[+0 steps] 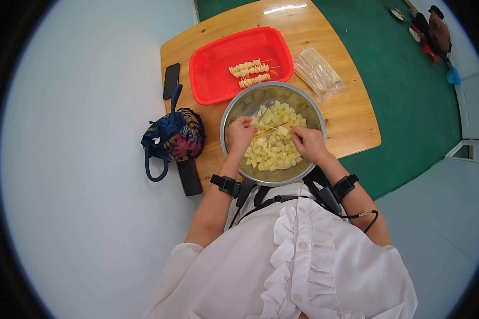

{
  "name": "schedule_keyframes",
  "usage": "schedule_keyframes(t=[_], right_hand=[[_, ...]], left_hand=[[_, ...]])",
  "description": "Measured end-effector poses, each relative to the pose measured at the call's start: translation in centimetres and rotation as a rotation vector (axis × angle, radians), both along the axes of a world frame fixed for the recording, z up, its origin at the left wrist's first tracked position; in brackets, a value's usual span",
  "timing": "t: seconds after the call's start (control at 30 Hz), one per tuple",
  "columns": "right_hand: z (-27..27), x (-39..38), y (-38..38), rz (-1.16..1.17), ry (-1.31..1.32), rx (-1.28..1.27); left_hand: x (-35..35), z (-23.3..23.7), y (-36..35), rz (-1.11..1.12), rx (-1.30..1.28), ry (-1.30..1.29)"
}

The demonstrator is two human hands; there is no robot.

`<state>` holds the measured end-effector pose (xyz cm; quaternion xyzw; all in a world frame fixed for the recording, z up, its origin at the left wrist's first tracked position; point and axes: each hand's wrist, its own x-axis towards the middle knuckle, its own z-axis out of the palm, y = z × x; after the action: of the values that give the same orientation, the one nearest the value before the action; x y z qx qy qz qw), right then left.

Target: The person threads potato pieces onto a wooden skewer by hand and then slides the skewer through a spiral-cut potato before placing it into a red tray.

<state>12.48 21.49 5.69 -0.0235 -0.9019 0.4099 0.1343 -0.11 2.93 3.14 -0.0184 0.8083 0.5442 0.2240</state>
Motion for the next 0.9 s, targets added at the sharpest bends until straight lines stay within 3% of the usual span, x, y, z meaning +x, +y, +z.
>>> schedule_keyframes(t=[0.37, 0.57, 0.77, 0.87, 0.9], right_hand=[[0.0, 0.0, 0.1, -0.008, -0.083, 0.032], [0.1, 0.0, 0.1, -0.017, -0.116, 0.024], [-0.5, -0.2, 0.0, -0.076, -0.039, -0.036], [-1.6, -0.2, -0.3, -0.146, -0.049, -0.088], [-3.0, -0.1, -0.5, -0.172, -0.028, -0.085]], left_hand=[[0.4, 1.4, 1.3, -0.046, -0.07, 0.066], [0.1, 0.2, 1.4, -0.133, -0.176, 0.295], [2.7, 0.5, 4.7, -0.32, 0.088, 0.031], [3.3, 1.4, 5.4, -0.376, 0.146, 0.094], [2.5, 0.1, 4.8, -0.514, 0.115, 0.283]])
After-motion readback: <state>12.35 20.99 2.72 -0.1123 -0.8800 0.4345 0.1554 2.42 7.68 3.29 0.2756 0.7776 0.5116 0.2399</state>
